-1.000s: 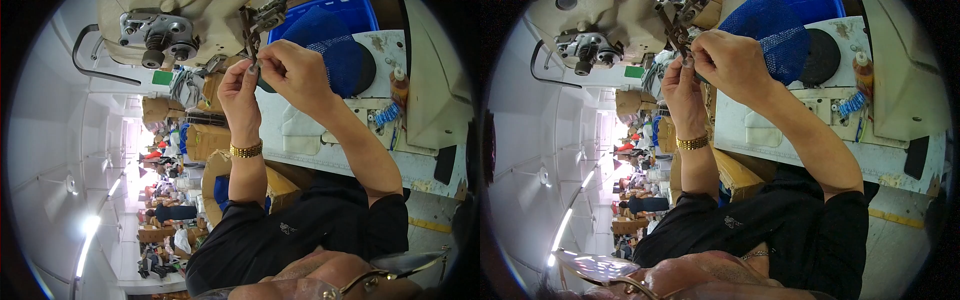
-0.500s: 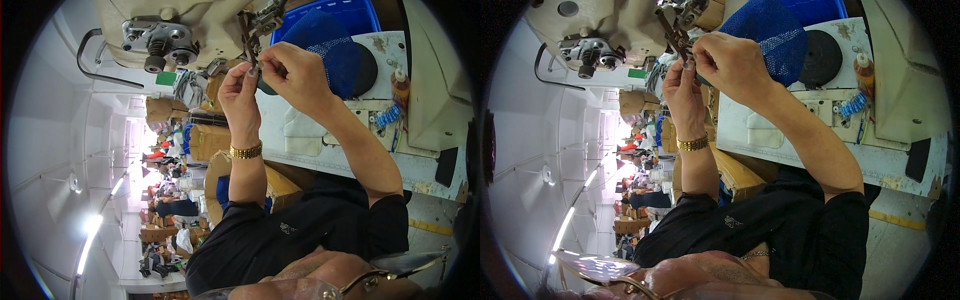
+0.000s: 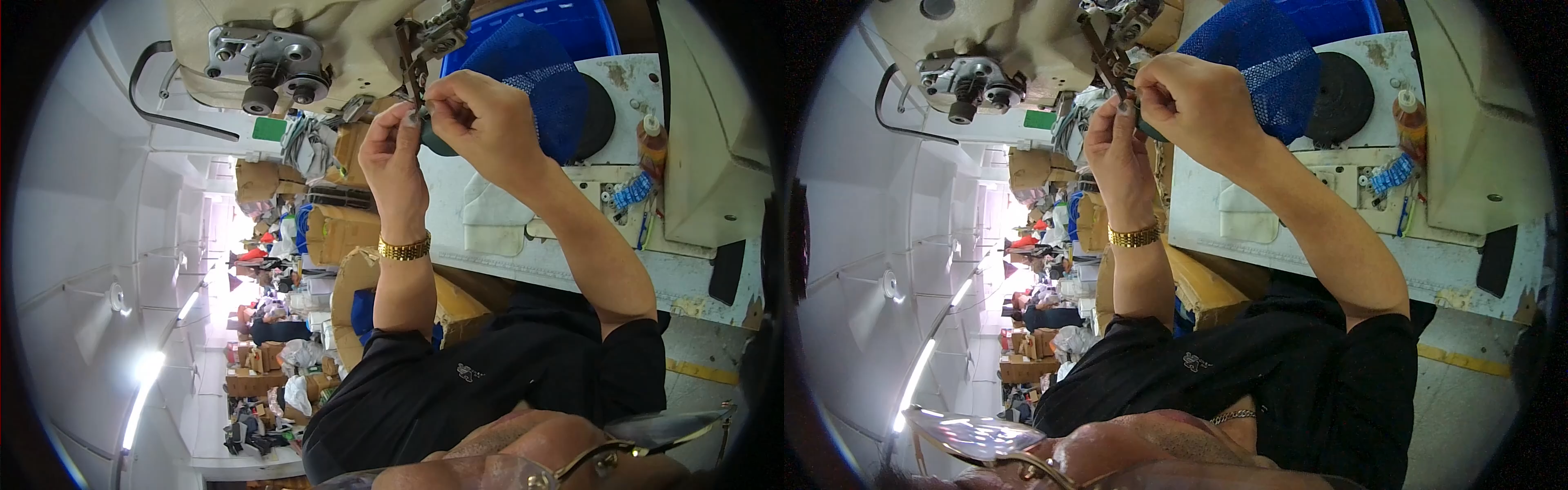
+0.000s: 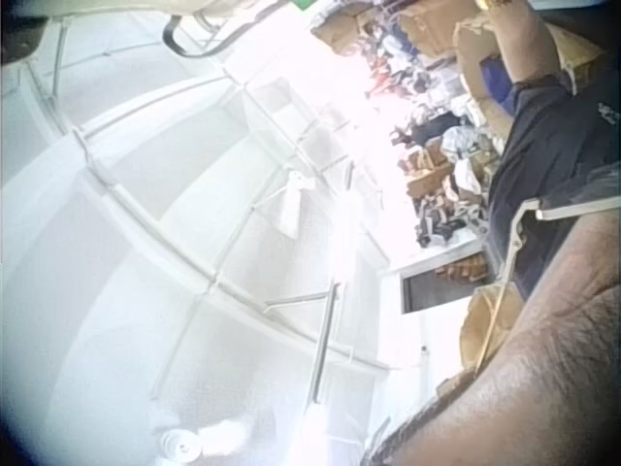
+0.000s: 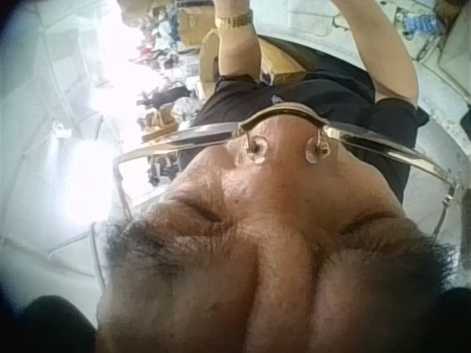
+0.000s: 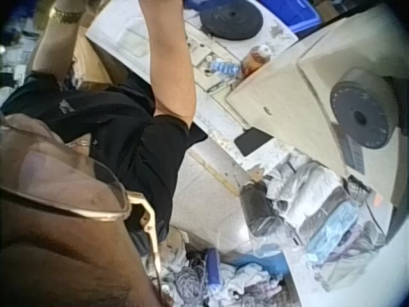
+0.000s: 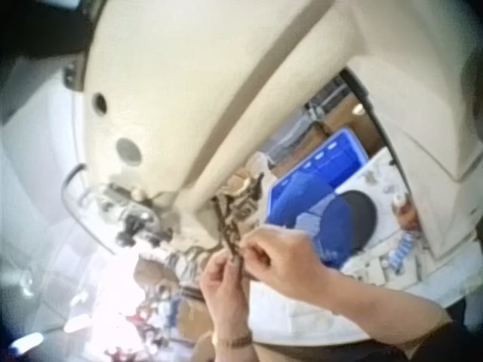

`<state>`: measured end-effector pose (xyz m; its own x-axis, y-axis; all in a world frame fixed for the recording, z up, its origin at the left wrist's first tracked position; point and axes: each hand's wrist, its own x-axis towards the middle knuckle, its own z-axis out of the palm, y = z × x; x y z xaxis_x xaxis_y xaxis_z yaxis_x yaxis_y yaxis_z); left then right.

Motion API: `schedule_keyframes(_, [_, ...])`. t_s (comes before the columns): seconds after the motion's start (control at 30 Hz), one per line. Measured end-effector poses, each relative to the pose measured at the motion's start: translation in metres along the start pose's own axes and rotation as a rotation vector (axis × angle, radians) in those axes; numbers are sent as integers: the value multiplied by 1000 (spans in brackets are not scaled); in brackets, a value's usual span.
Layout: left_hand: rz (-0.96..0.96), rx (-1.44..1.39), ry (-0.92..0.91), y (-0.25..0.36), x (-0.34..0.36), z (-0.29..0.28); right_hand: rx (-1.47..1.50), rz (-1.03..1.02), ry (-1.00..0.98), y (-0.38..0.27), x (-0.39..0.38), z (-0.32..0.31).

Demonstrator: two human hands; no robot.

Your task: Sewing mesh fabric and components together to assemble a cap using an industrial sewing machine.

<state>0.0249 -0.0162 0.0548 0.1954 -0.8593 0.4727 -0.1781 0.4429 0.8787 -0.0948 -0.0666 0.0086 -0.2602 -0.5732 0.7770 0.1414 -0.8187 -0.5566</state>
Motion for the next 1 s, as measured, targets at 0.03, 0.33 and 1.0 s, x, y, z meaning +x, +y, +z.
schedule_keyframes(0.03, [9, 6, 60, 3, -3, 3, 0, -6, -3, -3, 0, -2])
schedule_keyframes(0.33, [330, 177, -129, 9, -59, 6, 150, 129, -52, -63, -34, -33])
schedule_keyframes(1.0, [-38, -279, -76, -27, -94, -17, 424, 234, -483, -156, -20, -71])
